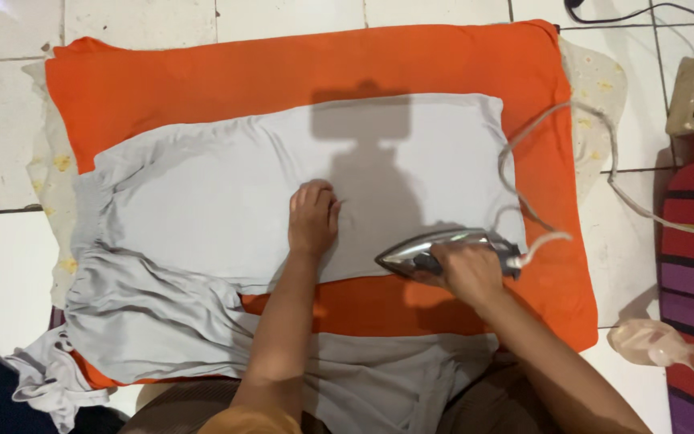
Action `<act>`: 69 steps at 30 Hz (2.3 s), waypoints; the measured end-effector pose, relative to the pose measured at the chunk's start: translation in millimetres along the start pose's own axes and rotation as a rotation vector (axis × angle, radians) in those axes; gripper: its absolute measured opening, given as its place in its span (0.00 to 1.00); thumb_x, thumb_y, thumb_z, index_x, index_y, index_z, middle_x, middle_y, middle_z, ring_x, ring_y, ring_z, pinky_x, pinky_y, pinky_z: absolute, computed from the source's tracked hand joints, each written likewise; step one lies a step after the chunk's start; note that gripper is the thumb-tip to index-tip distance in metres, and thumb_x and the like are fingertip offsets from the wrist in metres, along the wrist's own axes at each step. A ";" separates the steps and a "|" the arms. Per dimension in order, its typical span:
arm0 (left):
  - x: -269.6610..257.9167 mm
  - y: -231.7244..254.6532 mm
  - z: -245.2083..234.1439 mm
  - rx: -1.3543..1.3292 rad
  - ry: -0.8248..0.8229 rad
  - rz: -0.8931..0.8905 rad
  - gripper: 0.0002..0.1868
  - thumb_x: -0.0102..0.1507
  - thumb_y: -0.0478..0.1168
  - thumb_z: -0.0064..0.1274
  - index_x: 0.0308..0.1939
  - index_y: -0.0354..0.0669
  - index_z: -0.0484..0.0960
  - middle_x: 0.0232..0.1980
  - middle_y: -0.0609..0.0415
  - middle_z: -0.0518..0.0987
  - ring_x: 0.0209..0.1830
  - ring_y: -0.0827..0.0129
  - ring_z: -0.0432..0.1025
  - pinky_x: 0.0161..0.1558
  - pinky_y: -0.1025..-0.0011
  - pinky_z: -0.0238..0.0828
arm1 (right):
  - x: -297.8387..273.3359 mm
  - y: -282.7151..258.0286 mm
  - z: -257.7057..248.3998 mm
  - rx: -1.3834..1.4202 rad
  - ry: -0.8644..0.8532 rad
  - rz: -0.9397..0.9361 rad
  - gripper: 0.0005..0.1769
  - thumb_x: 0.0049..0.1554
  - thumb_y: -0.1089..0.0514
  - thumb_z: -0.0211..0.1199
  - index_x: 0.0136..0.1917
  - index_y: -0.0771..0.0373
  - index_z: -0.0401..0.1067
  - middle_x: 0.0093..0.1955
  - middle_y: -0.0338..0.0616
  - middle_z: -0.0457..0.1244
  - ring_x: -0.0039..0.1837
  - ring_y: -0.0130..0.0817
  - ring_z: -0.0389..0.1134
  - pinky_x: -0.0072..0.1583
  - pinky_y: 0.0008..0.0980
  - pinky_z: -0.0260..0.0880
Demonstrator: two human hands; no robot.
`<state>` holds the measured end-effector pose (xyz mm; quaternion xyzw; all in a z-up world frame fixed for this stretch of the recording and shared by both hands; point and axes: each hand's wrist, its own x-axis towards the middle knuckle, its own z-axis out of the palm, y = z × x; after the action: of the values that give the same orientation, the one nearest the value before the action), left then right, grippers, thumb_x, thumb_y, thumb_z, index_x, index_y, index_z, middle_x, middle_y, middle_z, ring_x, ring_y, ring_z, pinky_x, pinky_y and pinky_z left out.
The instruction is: The person irons a pair of beige shorts and a white long-sleeved shirt on an orange mat. They spray water on the garments, smooth them by hand, and use an electric iron to press the fabric, then fold and set aside the finished items.
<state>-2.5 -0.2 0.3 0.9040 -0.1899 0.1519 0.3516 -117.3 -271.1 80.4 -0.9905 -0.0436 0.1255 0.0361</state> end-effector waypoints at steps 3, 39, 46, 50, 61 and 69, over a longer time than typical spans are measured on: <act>0.1 1.8 -0.6 0.005 -0.019 -0.003 0.07 0.59 0.35 0.60 0.38 0.43 0.77 0.53 0.53 0.74 0.58 0.56 0.69 0.62 0.57 0.62 | 3.6 10.7 -4.3 0.003 0.153 0.098 0.29 0.48 0.29 0.71 0.46 0.55 0.78 0.37 0.47 0.71 0.39 0.46 0.73 0.42 0.45 0.72; -22.2 -68.0 -61.7 0.405 -0.385 -0.386 0.38 0.71 0.57 0.33 0.82 0.48 0.46 0.86 0.58 0.40 0.84 0.54 0.31 0.78 0.42 0.22 | 241.3 -41.5 -83.6 0.111 0.153 0.154 0.22 0.47 0.34 0.74 0.46 0.49 0.80 0.43 0.45 0.72 0.46 0.46 0.73 0.48 0.47 0.70; -23.0 -71.3 -59.6 0.382 -0.366 -0.365 0.38 0.71 0.56 0.32 0.82 0.47 0.45 0.86 0.56 0.40 0.85 0.53 0.31 0.78 0.41 0.22 | 121.3 -67.7 -46.2 0.144 -0.028 0.260 0.22 0.49 0.34 0.69 0.45 0.52 0.81 0.47 0.53 0.71 0.49 0.55 0.73 0.52 0.53 0.72; -19.0 -64.3 -50.8 0.478 -0.343 -0.379 0.37 0.72 0.55 0.35 0.81 0.43 0.46 0.85 0.52 0.42 0.84 0.49 0.32 0.75 0.35 0.21 | 46.5 -58.8 -17.7 0.134 0.081 0.267 0.28 0.46 0.30 0.69 0.46 0.54 0.78 0.44 0.48 0.72 0.46 0.50 0.74 0.48 0.50 0.74; -10.9 56.0 46.5 0.256 -0.326 -0.185 0.38 0.70 0.54 0.41 0.81 0.44 0.50 0.85 0.53 0.46 0.85 0.50 0.36 0.77 0.37 0.26 | 201.2 76.6 -46.0 0.077 0.406 0.530 0.32 0.45 0.34 0.78 0.45 0.63 0.76 0.42 0.55 0.70 0.45 0.53 0.72 0.44 0.49 0.72; -1.7 60.0 42.4 0.340 -0.401 -0.199 0.39 0.70 0.55 0.39 0.81 0.46 0.49 0.85 0.55 0.43 0.85 0.53 0.34 0.76 0.36 0.23 | 119.5 63.3 -32.5 0.159 0.216 0.568 0.29 0.49 0.33 0.74 0.47 0.61 0.79 0.46 0.56 0.71 0.50 0.53 0.73 0.50 0.52 0.71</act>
<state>-25.1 -70.0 4.3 0.9762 -0.1380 -0.0358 0.1635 11.1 -324.6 77.3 -0.9647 0.2488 0.0277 0.0814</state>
